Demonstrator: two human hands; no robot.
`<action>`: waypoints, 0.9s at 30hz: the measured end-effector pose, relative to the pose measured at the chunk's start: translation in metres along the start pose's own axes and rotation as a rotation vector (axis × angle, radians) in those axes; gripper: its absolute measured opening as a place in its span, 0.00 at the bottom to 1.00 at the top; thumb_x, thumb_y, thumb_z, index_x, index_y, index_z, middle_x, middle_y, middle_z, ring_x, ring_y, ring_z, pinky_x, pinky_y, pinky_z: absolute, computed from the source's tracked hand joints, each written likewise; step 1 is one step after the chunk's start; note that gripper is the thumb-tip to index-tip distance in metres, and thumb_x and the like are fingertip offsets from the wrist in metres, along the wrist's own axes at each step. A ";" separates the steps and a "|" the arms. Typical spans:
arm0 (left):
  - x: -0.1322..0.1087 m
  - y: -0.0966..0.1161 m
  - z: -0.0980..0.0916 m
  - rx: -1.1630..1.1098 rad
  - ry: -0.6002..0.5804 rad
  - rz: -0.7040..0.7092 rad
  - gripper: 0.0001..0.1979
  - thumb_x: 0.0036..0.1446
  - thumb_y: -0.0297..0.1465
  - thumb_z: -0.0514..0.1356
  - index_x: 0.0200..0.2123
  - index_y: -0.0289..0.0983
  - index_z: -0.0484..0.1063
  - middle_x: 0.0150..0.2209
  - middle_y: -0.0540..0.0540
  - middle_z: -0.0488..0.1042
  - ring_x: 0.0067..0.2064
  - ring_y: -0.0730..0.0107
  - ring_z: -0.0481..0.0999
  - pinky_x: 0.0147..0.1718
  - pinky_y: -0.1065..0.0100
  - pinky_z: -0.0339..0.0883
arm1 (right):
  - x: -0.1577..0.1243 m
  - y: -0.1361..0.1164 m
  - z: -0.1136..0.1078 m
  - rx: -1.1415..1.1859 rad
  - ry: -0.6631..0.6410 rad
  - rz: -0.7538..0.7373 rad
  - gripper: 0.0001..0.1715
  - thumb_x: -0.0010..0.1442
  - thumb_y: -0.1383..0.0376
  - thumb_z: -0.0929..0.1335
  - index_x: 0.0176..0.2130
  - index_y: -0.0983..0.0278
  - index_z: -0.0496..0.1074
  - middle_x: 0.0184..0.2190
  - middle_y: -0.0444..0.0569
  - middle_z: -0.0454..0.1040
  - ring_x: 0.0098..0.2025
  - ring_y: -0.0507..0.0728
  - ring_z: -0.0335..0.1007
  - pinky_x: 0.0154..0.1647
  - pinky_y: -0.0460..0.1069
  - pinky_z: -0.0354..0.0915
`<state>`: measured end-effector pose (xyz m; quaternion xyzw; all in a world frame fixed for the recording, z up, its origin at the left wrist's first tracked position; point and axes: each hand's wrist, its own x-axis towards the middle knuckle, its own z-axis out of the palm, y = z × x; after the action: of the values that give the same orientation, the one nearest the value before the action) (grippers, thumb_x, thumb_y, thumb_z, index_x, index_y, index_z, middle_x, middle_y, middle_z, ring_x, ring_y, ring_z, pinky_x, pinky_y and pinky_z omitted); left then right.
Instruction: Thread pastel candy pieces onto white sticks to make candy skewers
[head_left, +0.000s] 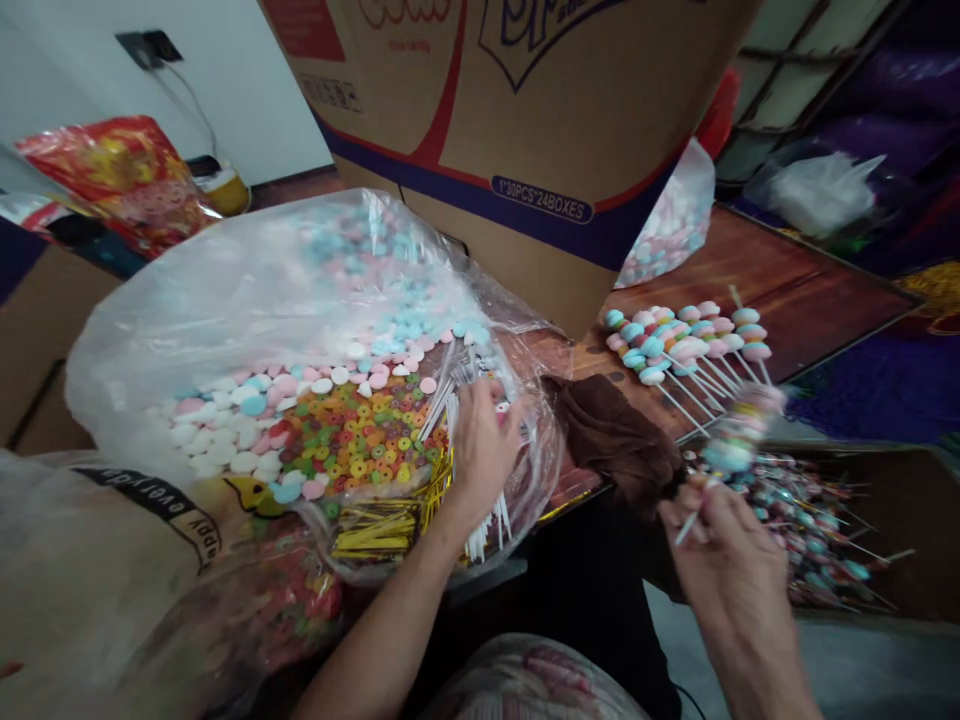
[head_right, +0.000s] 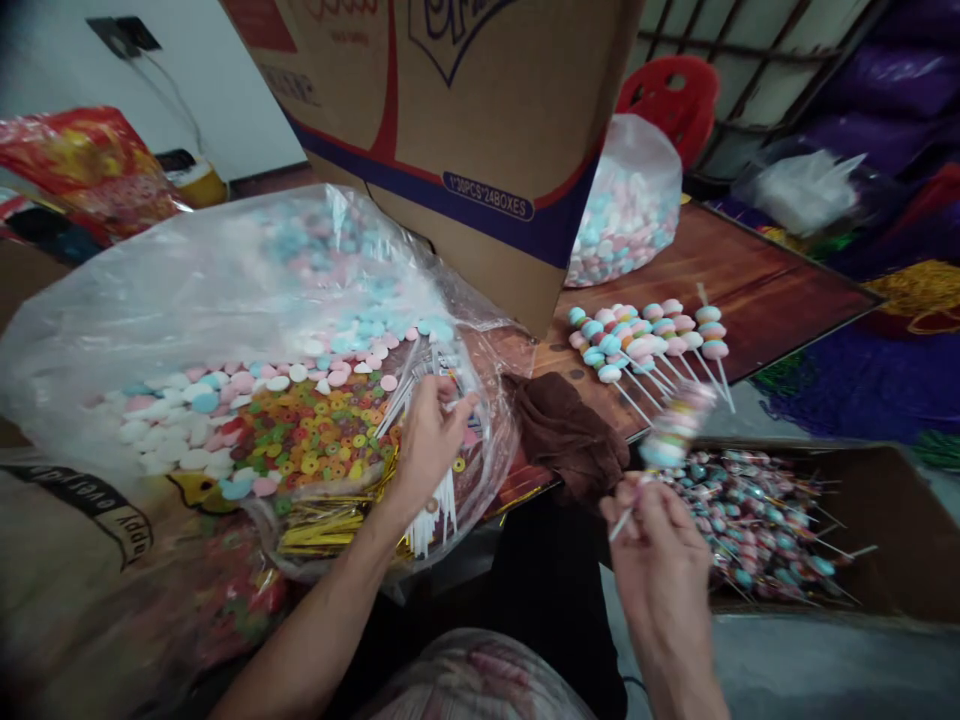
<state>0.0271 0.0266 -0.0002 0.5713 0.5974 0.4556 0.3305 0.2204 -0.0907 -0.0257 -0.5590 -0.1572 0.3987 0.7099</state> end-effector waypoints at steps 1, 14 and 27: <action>0.012 -0.008 -0.003 0.093 0.058 0.011 0.11 0.48 0.29 0.68 0.35 0.38 0.72 0.36 0.44 0.70 0.40 0.60 0.69 0.40 0.64 0.60 | 0.007 -0.001 -0.007 0.038 0.071 0.003 0.13 0.48 0.57 0.77 0.29 0.62 0.76 0.28 0.44 0.70 0.24 0.48 0.59 0.25 0.46 0.62; 0.047 -0.035 -0.032 0.084 0.094 -0.107 0.04 0.51 0.28 0.62 0.25 0.38 0.69 0.24 0.50 0.68 0.28 0.69 0.67 0.30 0.69 0.58 | -0.017 0.007 0.075 -0.521 -0.552 -0.274 0.09 0.62 0.60 0.68 0.38 0.63 0.77 0.29 0.45 0.75 0.30 0.53 0.70 0.31 0.47 0.65; -0.009 0.002 -0.026 -0.903 -0.138 -0.452 0.15 0.44 0.36 0.72 0.33 0.34 0.78 0.30 0.50 0.74 0.25 0.82 0.64 0.24 0.78 0.57 | -0.015 0.018 0.135 -0.366 -0.472 -0.141 0.13 0.58 0.59 0.70 0.26 0.65 0.72 0.22 0.42 0.68 0.25 0.50 0.60 0.28 0.45 0.58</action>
<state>0.0047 0.0136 0.0098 0.2566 0.4265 0.5465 0.6735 0.1141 -0.0107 0.0049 -0.5574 -0.4254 0.4321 0.5671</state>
